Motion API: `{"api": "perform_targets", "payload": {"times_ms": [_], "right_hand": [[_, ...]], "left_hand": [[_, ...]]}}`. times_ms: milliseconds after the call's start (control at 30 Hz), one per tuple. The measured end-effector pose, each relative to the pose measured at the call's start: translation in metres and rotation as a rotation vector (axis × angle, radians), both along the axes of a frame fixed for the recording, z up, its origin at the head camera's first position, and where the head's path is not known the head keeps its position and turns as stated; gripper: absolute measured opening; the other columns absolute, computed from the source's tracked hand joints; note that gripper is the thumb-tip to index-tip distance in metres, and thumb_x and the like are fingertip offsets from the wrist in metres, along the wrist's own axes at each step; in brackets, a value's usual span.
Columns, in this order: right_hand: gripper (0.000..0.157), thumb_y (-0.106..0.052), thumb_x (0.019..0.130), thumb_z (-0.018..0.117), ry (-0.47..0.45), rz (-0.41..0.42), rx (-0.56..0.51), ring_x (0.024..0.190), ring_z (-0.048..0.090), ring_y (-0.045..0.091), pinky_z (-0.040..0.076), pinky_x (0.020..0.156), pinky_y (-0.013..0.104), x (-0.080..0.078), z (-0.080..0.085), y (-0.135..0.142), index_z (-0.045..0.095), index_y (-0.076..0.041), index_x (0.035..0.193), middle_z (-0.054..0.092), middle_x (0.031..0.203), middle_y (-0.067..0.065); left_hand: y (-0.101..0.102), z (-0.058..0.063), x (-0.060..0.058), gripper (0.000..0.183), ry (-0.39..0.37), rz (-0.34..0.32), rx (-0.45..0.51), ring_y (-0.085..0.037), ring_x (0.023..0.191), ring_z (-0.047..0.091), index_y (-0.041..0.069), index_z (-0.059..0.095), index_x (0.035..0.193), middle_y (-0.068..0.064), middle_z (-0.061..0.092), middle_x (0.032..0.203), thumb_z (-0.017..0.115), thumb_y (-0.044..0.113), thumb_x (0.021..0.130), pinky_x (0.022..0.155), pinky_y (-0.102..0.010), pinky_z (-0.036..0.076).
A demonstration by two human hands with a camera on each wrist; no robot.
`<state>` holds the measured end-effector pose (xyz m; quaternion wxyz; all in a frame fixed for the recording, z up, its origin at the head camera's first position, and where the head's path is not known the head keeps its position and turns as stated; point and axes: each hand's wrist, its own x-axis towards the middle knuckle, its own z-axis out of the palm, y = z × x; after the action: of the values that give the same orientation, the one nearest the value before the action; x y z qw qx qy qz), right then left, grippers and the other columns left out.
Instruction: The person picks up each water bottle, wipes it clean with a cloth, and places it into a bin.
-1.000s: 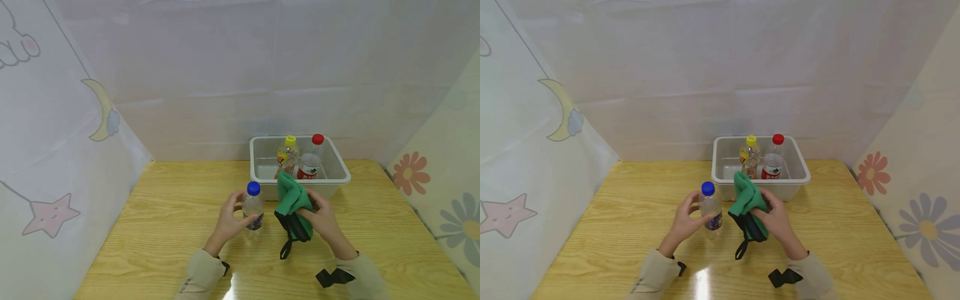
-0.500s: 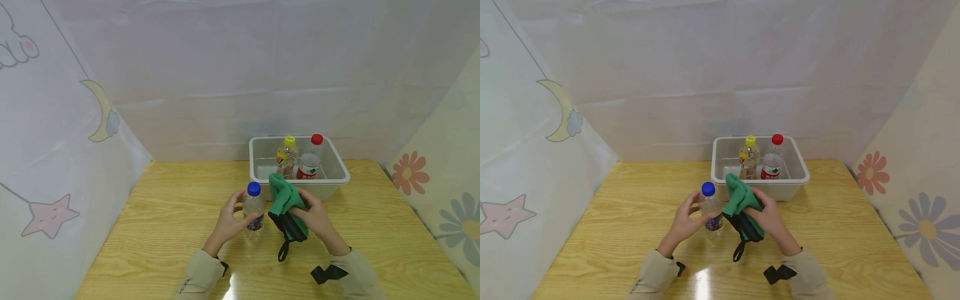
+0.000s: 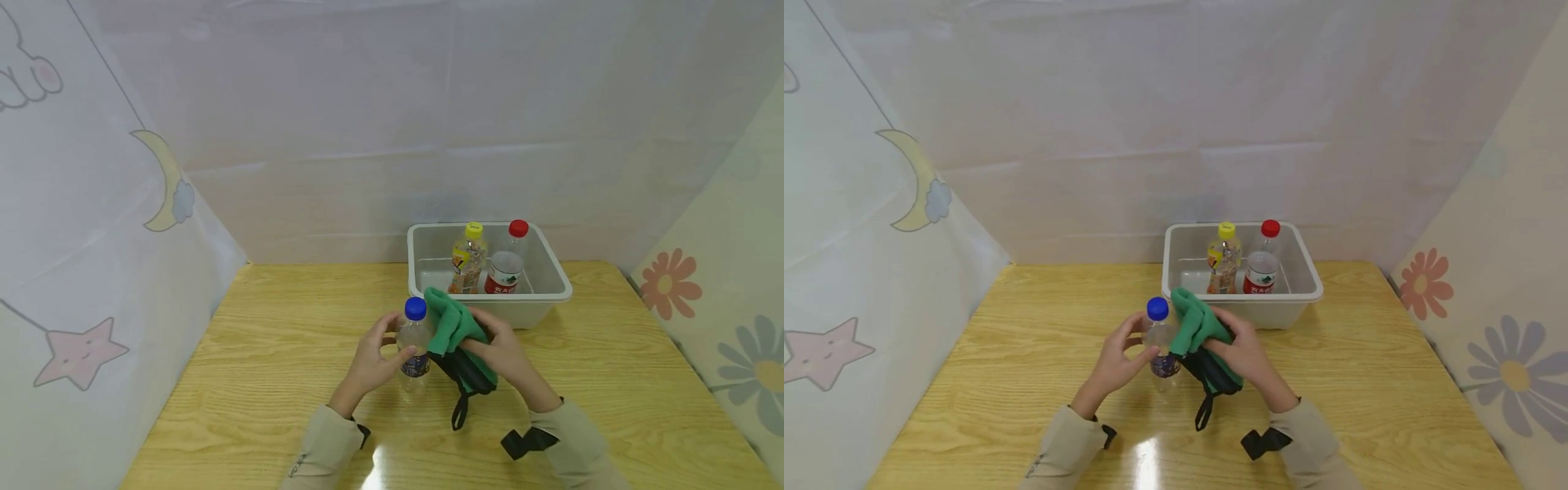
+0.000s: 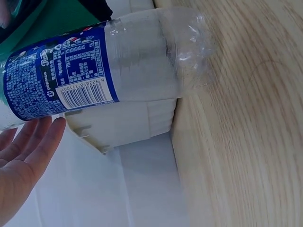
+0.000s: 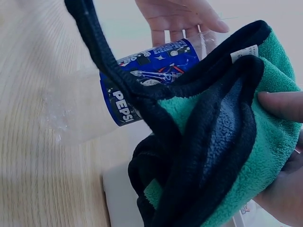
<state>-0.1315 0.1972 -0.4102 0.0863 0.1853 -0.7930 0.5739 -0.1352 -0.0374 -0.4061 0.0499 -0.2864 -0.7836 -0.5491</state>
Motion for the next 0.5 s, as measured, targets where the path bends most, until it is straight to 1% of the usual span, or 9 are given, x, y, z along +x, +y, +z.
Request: {"api": "perform_targets", "payload": {"times_ms": [200,300,400,500], "right_hand": [[0.046,0.004,0.077,0.067,-0.006,-0.008,0.069,0.101,0.055,0.024,0.048,0.082,0.031,-0.002,-0.002,-0.003,0.053,0.007,0.121,0.057,0.115,0.023],[0.046,0.004,0.077,0.067,-0.001,-0.002,0.097,0.102,0.055,0.028,0.048,0.082,0.032,-0.004,-0.004,-0.004,0.053,0.007,0.121,0.058,0.115,0.023],[0.046,0.004,0.078,0.067,0.019,0.013,0.128,0.101,0.056,0.032,0.049,0.082,0.034,-0.005,-0.005,-0.004,0.053,0.008,0.121,0.058,0.114,0.023],[0.045,0.003,0.078,0.067,0.028,0.016,0.163,0.1,0.057,0.033,0.049,0.082,0.037,-0.006,-0.004,-0.005,0.053,0.008,0.121,0.059,0.113,0.022]], "left_hand": [[-0.002,0.003,-0.001,0.049,-0.03,0.003,-0.031,-0.035,0.103,0.054,-0.011,0.045,0.124,-0.025,0.056,0.112,0.066,0.002,0.081,0.081,-0.042,0.05],[-0.003,0.002,-0.002,0.05,-0.037,0.004,-0.032,-0.033,0.102,0.056,-0.011,0.046,0.123,-0.023,0.058,0.111,0.067,0.002,0.08,0.081,-0.038,0.051],[-0.004,-0.01,-0.008,0.051,-0.045,0.012,-0.03,-0.032,0.103,0.056,-0.009,0.046,0.124,-0.021,0.058,0.111,0.069,0.003,0.079,0.08,-0.035,0.051],[-0.004,-0.023,-0.015,0.053,-0.047,0.013,-0.018,-0.031,0.103,0.056,-0.006,0.047,0.126,-0.02,0.058,0.112,0.07,0.004,0.079,0.08,-0.036,0.052]]}}
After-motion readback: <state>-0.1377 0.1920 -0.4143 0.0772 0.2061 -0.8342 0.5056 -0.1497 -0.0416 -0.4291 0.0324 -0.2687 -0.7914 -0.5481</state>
